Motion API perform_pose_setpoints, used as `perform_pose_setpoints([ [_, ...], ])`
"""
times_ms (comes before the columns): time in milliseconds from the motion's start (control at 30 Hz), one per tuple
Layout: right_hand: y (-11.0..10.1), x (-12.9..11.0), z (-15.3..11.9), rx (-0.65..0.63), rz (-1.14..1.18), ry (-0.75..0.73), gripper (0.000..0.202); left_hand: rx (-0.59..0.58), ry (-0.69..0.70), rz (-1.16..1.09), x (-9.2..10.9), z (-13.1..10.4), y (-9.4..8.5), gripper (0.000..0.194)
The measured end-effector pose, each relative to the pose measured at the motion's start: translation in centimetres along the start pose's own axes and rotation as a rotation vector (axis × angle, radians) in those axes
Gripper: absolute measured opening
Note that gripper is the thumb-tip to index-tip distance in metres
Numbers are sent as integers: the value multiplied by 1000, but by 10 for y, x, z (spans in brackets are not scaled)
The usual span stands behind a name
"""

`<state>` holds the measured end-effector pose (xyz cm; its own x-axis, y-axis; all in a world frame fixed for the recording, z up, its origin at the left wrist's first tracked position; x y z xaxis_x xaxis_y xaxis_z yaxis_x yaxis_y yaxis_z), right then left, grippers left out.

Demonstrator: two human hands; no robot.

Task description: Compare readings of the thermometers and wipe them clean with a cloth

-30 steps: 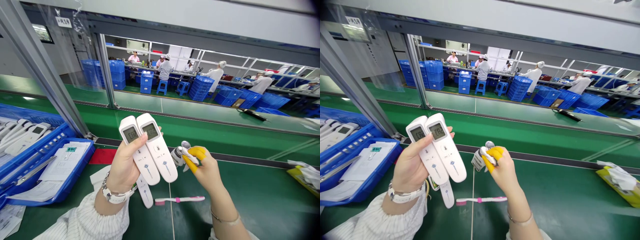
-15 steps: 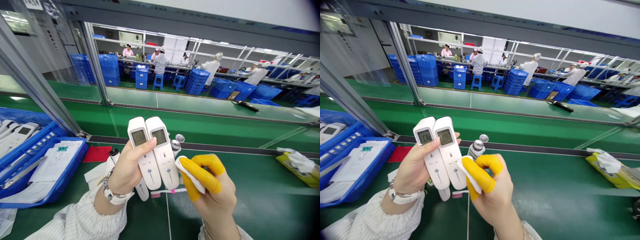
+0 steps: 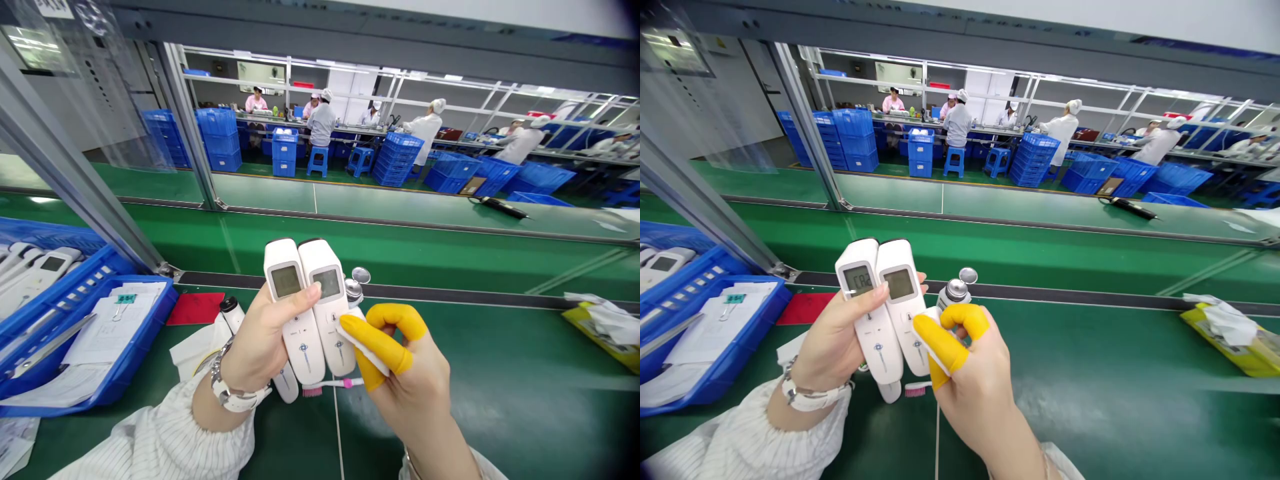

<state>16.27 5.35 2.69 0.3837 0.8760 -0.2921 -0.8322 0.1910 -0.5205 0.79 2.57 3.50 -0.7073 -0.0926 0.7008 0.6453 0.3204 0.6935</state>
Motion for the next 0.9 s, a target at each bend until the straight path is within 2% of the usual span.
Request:
perform_pose_setpoints([
  [133, -6, -2, 2, -147, 59, 7, 36, 8, -84, -39, 1, 2, -1, 22],
  [200, -12, -5, 4, -243, 76, -26, 35, 8, -98, -50, 3, 2, -1, 20],
  [300, -19, -8, 5, -320, 108, -60, 32, -16, -92, -71, 6, 3, -1, 19],
  [367, -20, -6, 5, -303, 119, -49, 36, -30, -100, -80, 5, 2, 0, 19],
  [500, -16, -2, 5, -140, 99, -7, 37, -39, -134, -51, -2, 0, 3, 19],
  [600, -14, -3, 6, -74, 90, 8, 35, -63, -164, -23, -8, -2, 6, 23],
  [700, -14, -7, 5, -82, 98, 0, 37, -47, -166, -10, -10, -1, 6, 25],
  [833, -12, -7, 4, -232, 90, -1, 35, 7, -124, -10, -8, 1, 3, 23],
  [900, -14, -4, 5, -207, 56, 10, 31, 19, -108, -19, -7, 1, 3, 20],
])
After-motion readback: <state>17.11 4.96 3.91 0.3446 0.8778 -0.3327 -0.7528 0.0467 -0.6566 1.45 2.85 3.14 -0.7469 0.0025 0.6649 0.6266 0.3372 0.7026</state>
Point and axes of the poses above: each hand's wrist, its own z-axis towards the middle knuckle, its own y-axis out of the palm, x = y × z, the point moved 3 cm from there along z, towards the middle knuckle, and after that the axes turned 9 degrees about x, right-handed, at the moved point
